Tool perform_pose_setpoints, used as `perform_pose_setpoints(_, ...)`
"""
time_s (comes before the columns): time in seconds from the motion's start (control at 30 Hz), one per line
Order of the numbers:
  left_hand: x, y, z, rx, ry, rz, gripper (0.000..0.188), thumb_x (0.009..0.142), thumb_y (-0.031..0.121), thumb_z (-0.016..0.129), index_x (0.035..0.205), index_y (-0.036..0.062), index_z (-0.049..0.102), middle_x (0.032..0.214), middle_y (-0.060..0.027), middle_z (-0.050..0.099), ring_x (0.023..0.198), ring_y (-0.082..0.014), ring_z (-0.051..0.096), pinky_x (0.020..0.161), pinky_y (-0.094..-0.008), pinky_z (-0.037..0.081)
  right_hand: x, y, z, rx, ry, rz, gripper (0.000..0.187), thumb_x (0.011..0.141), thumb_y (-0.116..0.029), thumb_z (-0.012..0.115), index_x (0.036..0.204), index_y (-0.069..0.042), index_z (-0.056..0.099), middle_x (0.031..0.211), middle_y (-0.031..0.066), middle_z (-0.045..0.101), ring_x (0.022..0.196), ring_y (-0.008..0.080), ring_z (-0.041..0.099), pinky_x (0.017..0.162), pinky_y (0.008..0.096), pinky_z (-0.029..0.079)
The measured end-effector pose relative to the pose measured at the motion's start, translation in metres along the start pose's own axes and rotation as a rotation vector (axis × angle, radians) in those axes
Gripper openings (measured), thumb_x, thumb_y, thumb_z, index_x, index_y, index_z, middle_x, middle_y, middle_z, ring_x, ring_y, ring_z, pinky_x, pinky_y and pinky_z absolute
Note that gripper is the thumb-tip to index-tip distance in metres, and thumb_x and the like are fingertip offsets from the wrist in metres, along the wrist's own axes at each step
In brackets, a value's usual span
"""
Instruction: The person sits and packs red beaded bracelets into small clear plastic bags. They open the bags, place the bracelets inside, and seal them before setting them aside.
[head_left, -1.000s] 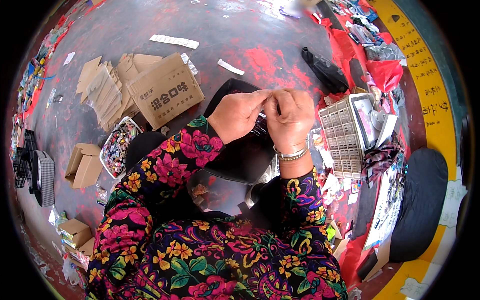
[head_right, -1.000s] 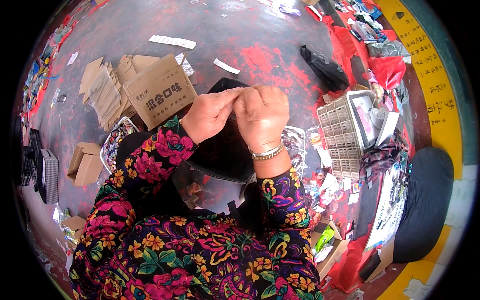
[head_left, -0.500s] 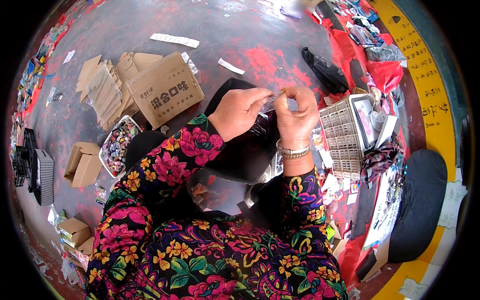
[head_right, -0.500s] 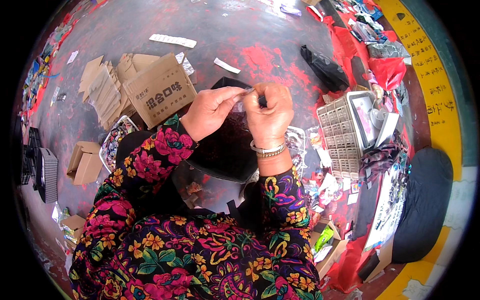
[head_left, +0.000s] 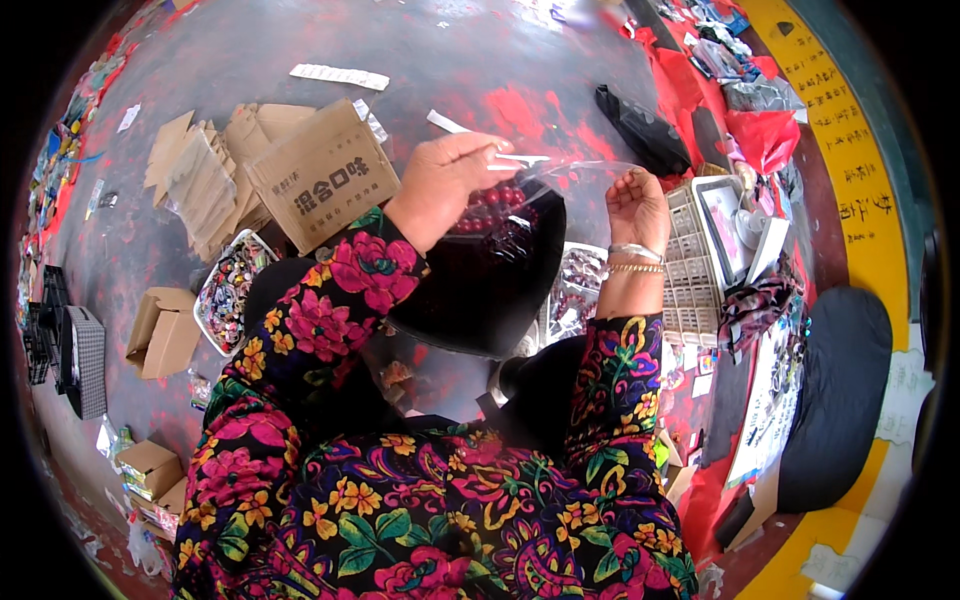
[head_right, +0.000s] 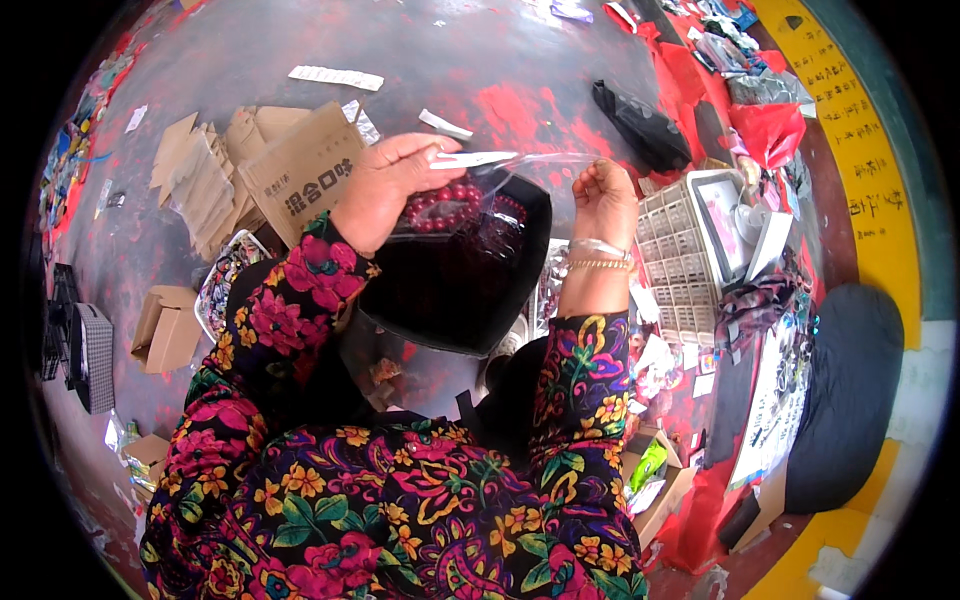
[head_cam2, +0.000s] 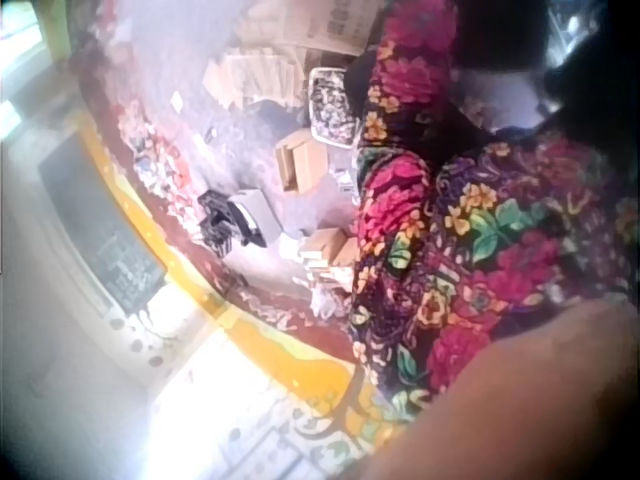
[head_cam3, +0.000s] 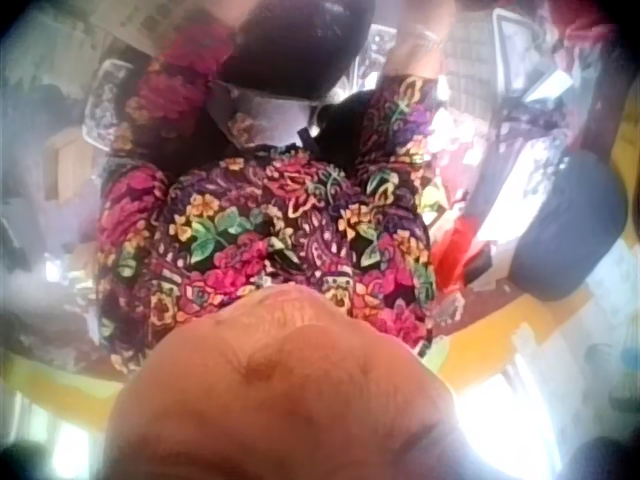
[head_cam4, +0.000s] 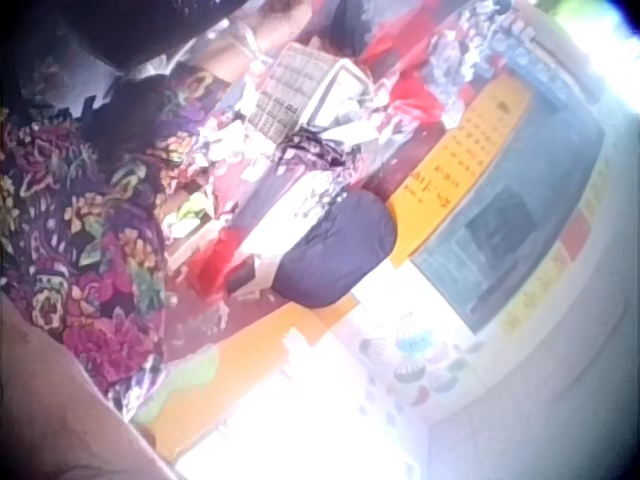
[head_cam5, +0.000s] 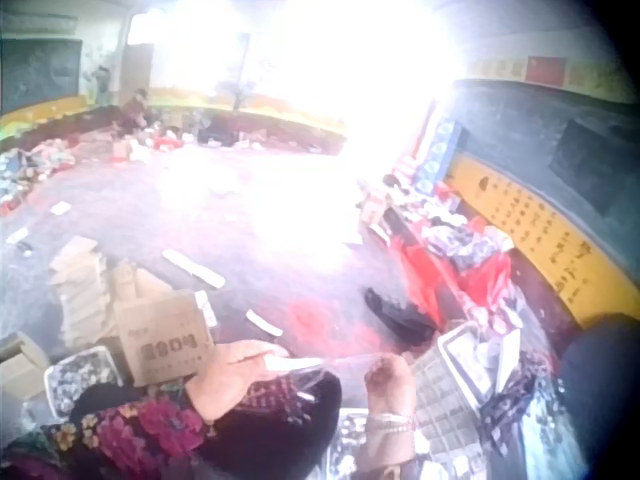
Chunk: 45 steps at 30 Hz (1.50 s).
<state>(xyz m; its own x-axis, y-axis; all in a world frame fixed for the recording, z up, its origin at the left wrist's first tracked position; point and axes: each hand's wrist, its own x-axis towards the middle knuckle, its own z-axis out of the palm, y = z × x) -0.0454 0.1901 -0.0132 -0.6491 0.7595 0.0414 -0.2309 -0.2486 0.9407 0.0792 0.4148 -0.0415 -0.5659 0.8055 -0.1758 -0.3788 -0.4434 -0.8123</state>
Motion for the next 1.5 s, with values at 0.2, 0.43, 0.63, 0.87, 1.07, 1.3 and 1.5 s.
perform_pose_setpoints(0.2, 0.002, 0.008, -0.014, -0.071, 0.051, 0.054, 0.024, 0.092, 0.012, 0.047, 0.106, -0.0060, 0.056, 0.100, -0.0150, 0.061, 0.093, -0.0227, 0.062, 0.085, -0.0296, 0.048, 0.023, -0.008, -0.038, 0.018, 0.185, 0.016, 0.008, 0.074, -0.011, 0.065, 0.076, -0.008, 0.059, 0.069, 0.0004, 0.058, 0.064, 0.0127, 0.055, 0.060, 0.0275, 0.045)
perform_pose_setpoints(0.43, 0.003, 0.018, -0.028, -0.041, 0.109, 0.123, 0.027, 0.093, 0.013, 0.043, 0.109, -0.0064, 0.053, 0.104, -0.0162, 0.059, 0.097, -0.0259, 0.060, 0.087, -0.0326, 0.047, 0.039, -0.015, -0.068, -0.257, 0.367, 0.016, 0.010, 0.072, -0.011, 0.066, 0.080, -0.009, 0.061, 0.067, 0.0006, 0.060, 0.061, 0.0130, 0.057, 0.057, 0.0266, 0.044)
perform_pose_setpoints(0.63, 0.003, 0.015, -0.025, -0.053, 0.140, 0.095, 0.027, 0.093, 0.013, 0.043, 0.108, -0.0079, 0.053, 0.104, -0.0164, 0.059, 0.096, -0.0253, 0.060, 0.086, -0.0320, 0.047, 0.063, -0.010, -0.100, -0.269, 0.429, -0.020, 0.009, 0.074, -0.011, 0.066, 0.079, -0.007, 0.059, 0.072, 0.0031, 0.064, 0.063, 0.0141, 0.061, 0.059, 0.0271, 0.048)
perform_pose_setpoints(0.87, 0.002, 0.017, -0.020, -0.014, 0.155, 0.097, 0.027, 0.093, 0.013, 0.043, 0.108, -0.0072, 0.054, 0.102, -0.0153, 0.060, 0.094, -0.0222, 0.061, 0.083, -0.0292, 0.048, 0.099, -0.004, -0.120, -0.244, 0.361, -0.066, 0.021, 0.081, -0.003, 0.051, 0.100, 0.000, 0.058, 0.096, 0.0125, 0.062, 0.073, 0.0182, 0.060, 0.066, 0.0296, 0.047)
perform_pose_setpoints(1.07, 0.000, 0.018, -0.019, 0.002, 0.137, 0.123, 0.027, 0.094, 0.014, 0.043, 0.108, -0.0064, 0.055, 0.099, -0.0143, 0.061, 0.093, -0.0206, 0.062, 0.083, -0.0284, 0.048, 0.110, 0.001, -0.111, -0.572, 0.319, -0.316, 0.037, 0.080, -0.001, 0.055, 0.117, 0.000, 0.054, 0.115, 0.0122, 0.055, 0.094, 0.0161, 0.056, 0.080, 0.0293, 0.044)
perform_pose_setpoints(1.3, -0.002, 0.018, -0.013, 0.040, 0.129, 0.135, 0.028, 0.093, 0.015, 0.044, 0.108, -0.0063, 0.054, 0.100, -0.0137, 0.061, 0.093, -0.0205, 0.061, 0.084, -0.0282, 0.048, 0.109, -0.012, -0.117, -0.668, 0.233, -0.259, 0.064, 0.069, 0.013, 0.049, 0.130, -0.003, 0.040, 0.130, 0.0155, 0.044, 0.119, 0.0206, 0.044, 0.095, 0.0293, 0.036)
perform_pose_setpoints(1.5, -0.001, 0.014, -0.015, 0.056, 0.089, 0.077, 0.028, 0.093, 0.015, 0.044, 0.108, -0.0063, 0.054, 0.101, -0.0125, 0.060, 0.094, -0.0203, 0.061, 0.085, -0.0291, 0.048, 0.088, -0.028, -0.083, -0.364, 0.140, -0.415, 0.073, 0.069, 0.019, 0.050, 0.135, -0.006, 0.033, 0.129, 0.0162, 0.042, 0.123, 0.0247, 0.038, 0.091, 0.0326, 0.041)
